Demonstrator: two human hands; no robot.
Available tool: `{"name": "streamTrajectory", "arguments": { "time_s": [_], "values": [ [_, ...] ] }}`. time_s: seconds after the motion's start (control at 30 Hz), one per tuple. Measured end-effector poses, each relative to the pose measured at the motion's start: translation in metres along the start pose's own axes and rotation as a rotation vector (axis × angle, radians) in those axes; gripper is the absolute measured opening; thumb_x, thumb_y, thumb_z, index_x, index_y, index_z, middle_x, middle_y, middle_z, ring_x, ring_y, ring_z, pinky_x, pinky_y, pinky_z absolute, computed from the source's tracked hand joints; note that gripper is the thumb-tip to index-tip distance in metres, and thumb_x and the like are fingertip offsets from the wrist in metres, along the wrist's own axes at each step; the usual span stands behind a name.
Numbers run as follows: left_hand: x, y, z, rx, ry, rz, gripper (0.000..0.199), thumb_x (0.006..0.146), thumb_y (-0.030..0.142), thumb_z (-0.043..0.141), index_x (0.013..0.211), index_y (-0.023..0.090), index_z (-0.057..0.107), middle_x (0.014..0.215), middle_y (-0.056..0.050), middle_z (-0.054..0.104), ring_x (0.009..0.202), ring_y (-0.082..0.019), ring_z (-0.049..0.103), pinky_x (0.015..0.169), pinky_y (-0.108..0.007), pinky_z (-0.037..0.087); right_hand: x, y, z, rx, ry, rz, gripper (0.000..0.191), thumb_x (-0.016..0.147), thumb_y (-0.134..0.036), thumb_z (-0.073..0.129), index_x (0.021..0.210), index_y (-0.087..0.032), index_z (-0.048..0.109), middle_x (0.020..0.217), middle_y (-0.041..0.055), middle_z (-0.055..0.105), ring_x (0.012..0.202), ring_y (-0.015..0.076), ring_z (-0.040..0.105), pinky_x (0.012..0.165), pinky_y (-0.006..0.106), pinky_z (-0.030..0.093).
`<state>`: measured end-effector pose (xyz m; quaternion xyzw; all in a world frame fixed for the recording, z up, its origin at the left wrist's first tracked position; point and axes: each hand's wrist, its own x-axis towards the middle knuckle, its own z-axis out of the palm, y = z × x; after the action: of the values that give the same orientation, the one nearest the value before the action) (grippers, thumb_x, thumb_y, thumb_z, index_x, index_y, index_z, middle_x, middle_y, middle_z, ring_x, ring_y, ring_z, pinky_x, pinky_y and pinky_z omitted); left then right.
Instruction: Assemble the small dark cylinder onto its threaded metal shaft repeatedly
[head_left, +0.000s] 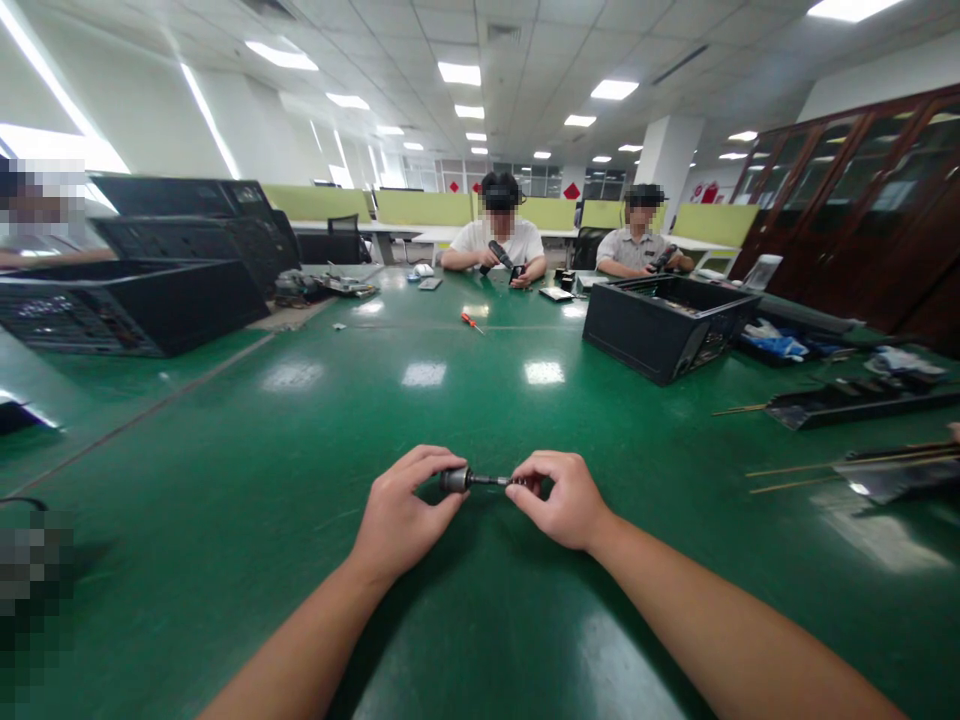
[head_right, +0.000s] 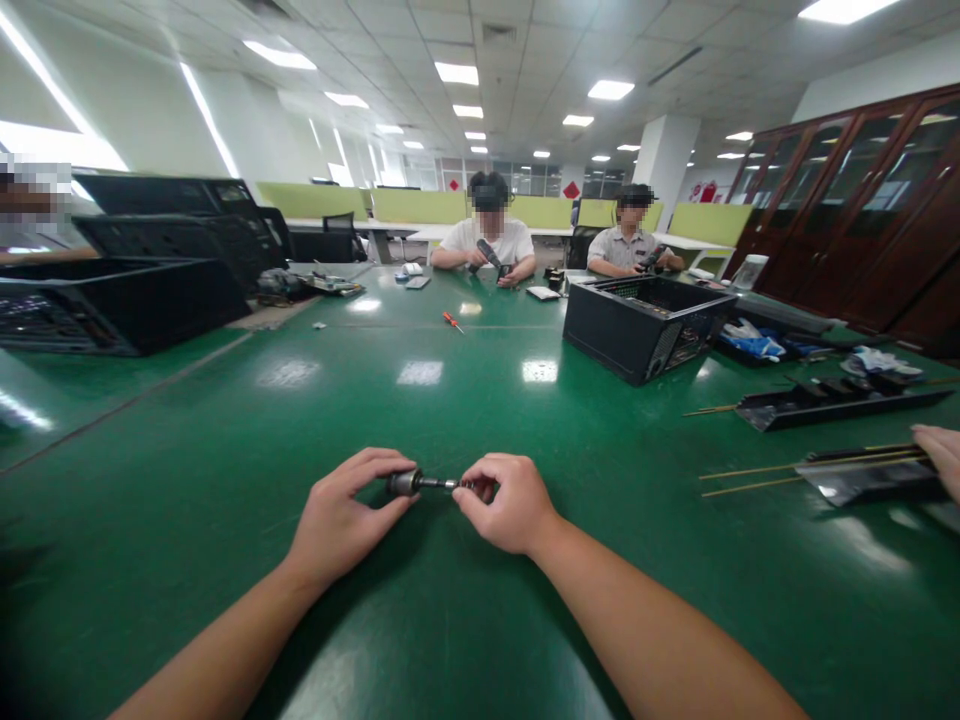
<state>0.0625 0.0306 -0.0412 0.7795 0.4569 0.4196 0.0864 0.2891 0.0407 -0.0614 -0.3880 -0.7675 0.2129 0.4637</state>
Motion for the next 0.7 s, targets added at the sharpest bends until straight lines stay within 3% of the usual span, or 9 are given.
{"name": "streamTrajectory", "arguments": {
  "time_s": [0.23, 0.37, 0.53, 0.6, 0.7],
  "values": [
    [0.002, 0.0, -0.002, -0.003, 0.024, -0.059, 0.021, 0.076, 0.029, 0.073, 0.095, 0.021, 0.07, 0.096, -0.003, 0.069, 0.091, -0.018, 0.064, 0.084, -0.03, 0.049, 0.001, -0.003, -0.001, 0.023, 0.016, 0.02, 0.01, 0.078, -0.023, 0.069, 0.073, -0.016, 0.072, 0.063, 0.0022, 0.065, 0.057, 0.0134, 0.058, 0.058, 0.025, 0.043],
    [0.005, -0.002, -0.002, -0.025, 0.091, -0.287, 0.033, 0.072, 0.042, 0.077, 0.097, 0.02, 0.069, 0.095, -0.004, 0.071, 0.086, -0.021, 0.065, 0.084, -0.035, 0.049, 0.002, -0.003, 0.0, 0.075, 0.021, 0.046, 0.011, 0.078, -0.025, 0.069, 0.073, -0.016, 0.073, 0.065, 0.0031, 0.067, 0.058, 0.0141, 0.059, 0.058, 0.025, 0.044],
    [0.011, -0.01, 0.001, -0.494, 0.228, -0.621, 0.062, 0.071, 0.048, 0.075, 0.122, 0.017, 0.06, 0.11, -0.009, 0.07, 0.101, -0.023, 0.066, 0.097, -0.038, 0.049, 0.004, 0.006, 0.001, 0.179, 0.09, 0.155, 0.019, 0.081, -0.03, 0.066, 0.07, -0.016, 0.07, 0.066, 0.0036, 0.066, 0.062, 0.0154, 0.058, 0.06, 0.026, 0.045],
    [0.015, -0.012, -0.004, -0.632, 0.27, -0.699, 0.064, 0.066, 0.046, 0.079, 0.119, 0.015, 0.062, 0.112, -0.011, 0.07, 0.105, -0.023, 0.065, 0.1, -0.037, 0.047, 0.005, 0.01, 0.001, 0.205, 0.092, 0.184, 0.021, 0.081, -0.031, 0.066, 0.068, -0.016, 0.07, 0.064, 0.0032, 0.065, 0.06, 0.0151, 0.057, 0.06, 0.026, 0.044],
    [0.019, -0.008, -0.028, -0.641, 0.338, -0.74, 0.06, 0.052, 0.043, 0.086, 0.102, 0.014, 0.068, 0.104, -0.009, 0.072, 0.099, -0.023, 0.067, 0.097, -0.035, 0.05, 0.007, 0.012, 0.002, 0.214, 0.089, 0.195, 0.021, 0.08, -0.032, 0.067, 0.066, -0.016, 0.069, 0.063, 0.0027, 0.065, 0.059, 0.0147, 0.056, 0.059, 0.026, 0.043]
  ]
}}
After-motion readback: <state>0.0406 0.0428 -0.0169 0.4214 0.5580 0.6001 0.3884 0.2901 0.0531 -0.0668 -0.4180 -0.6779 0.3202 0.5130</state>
